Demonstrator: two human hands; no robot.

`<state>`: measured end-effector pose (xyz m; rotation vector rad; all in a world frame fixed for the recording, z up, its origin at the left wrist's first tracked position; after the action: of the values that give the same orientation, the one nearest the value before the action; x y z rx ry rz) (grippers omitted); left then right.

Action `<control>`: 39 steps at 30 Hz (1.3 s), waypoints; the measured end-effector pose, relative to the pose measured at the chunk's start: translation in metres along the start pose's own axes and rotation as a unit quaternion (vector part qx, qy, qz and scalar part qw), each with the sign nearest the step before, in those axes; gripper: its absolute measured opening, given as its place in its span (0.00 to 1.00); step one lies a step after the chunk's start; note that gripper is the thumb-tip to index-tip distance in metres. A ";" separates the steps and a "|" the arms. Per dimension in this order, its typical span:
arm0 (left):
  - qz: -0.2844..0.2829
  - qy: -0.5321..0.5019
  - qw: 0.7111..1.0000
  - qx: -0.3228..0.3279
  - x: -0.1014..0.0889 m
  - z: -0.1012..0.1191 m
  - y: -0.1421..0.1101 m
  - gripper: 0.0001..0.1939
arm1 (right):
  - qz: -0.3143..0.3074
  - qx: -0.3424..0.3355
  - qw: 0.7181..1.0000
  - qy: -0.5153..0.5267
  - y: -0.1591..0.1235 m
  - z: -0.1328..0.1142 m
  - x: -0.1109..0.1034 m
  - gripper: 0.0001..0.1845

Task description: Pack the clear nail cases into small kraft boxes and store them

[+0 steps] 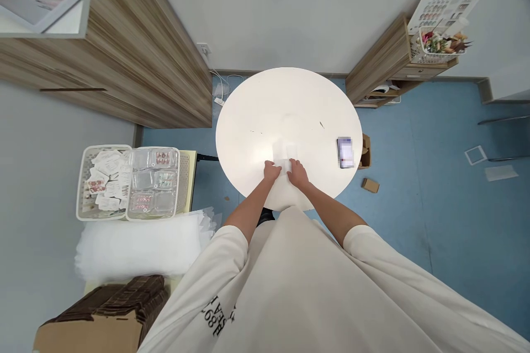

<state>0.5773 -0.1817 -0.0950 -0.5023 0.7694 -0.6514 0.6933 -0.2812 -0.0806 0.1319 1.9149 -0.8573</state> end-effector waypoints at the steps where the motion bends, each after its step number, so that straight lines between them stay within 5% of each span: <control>1: -0.013 -0.028 0.999 -0.008 0.002 0.003 -0.001 0.16 | -0.001 -0.001 1.000 0.008 0.001 0.000 0.000 0.31; 4: -0.045 -0.089 0.995 -0.024 0.011 0.014 -0.004 0.16 | -0.007 -0.001 0.999 0.033 0.003 0.002 0.000 0.31; 19: -0.076 -0.035 0.996 0.027 0.035 0.033 -0.009 0.15 | -0.048 -0.004 0.965 0.258 -0.009 0.031 -0.020 0.39; 25: -0.075 0.017 0.991 0.105 0.032 0.026 -0.019 0.24 | -0.017 -0.043 0.980 0.196 -0.014 0.031 -0.018 0.32; 31: -0.089 0.091 0.983 0.133 0.027 0.027 -0.022 0.27 | 0.003 -0.120 0.993 -0.006 -0.022 0.039 -0.015 0.33; 39: -0.086 0.315 0.887 0.325 0.023 0.022 -0.026 0.36 | -0.010 -0.125 0.991 -0.040 -0.027 0.048 -0.006 0.40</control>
<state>0.5973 -0.2123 -0.0761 0.2899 1.0516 -1.2100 0.7199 -0.3292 -0.0745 -0.0720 1.9330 -0.6182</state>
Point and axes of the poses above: each hand's wrist, its own y-axis towards the middle knuckle, its own x-axis out of the palm, z = x × y, the point moved 2 cm from there along y, towards the middle knuckle, and after that the axes turned 9 degrees about -y, right-handed, at the moved point
